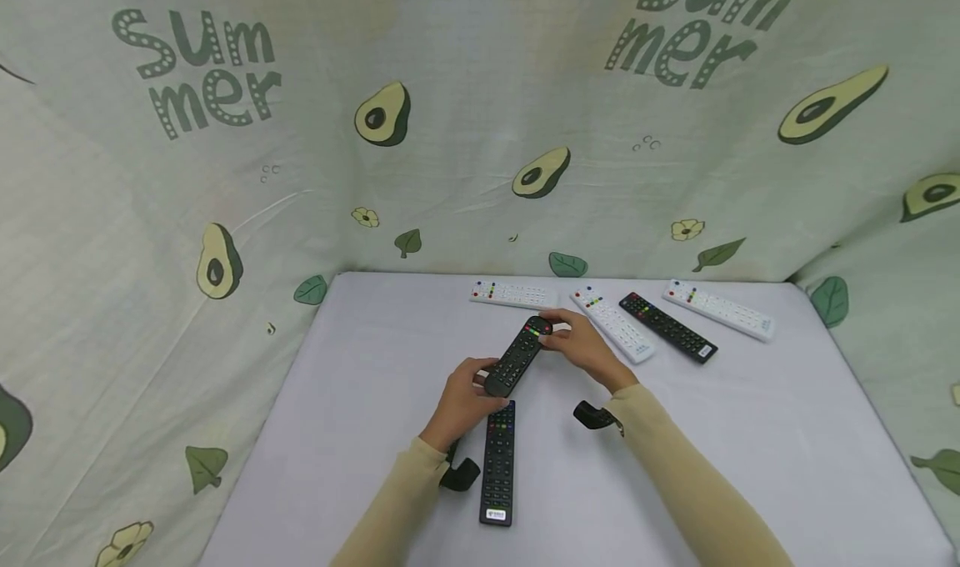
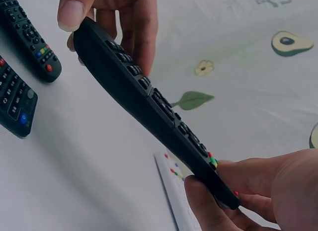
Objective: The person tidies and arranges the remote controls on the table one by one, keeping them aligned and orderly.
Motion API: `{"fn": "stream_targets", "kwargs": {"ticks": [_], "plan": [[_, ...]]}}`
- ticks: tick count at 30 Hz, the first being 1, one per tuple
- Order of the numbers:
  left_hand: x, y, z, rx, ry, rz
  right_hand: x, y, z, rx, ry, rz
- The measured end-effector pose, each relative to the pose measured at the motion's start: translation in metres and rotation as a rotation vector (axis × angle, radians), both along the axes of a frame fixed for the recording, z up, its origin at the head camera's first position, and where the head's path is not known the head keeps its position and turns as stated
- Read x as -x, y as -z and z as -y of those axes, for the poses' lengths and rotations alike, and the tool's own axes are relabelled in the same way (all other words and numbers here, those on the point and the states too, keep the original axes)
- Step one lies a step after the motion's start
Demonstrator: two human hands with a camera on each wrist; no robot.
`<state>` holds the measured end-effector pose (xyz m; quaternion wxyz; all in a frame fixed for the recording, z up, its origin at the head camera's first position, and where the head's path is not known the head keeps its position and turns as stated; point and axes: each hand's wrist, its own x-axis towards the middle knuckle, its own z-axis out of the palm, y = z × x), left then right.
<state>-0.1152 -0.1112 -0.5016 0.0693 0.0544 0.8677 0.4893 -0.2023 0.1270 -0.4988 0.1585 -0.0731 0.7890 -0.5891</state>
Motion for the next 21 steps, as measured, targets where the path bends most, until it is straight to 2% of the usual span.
{"fn": "stream_targets", "kwargs": {"ticks": [4,8,16,21], "plan": [[-0.007,0.001,-0.007,-0.009,0.010,-0.004,-0.005,0.004,-0.007,0.031,0.018,0.029],[-0.013,0.002,-0.015,-0.041,0.027,0.004,-0.011,0.007,-0.014,0.020,0.038,0.045],[-0.026,0.008,-0.029,-0.115,0.036,0.071,-0.022,0.010,-0.025,0.026,0.047,0.086],[-0.033,0.008,-0.033,-0.137,0.064,0.116,-0.029,0.017,-0.032,0.048,0.037,0.104]]}}
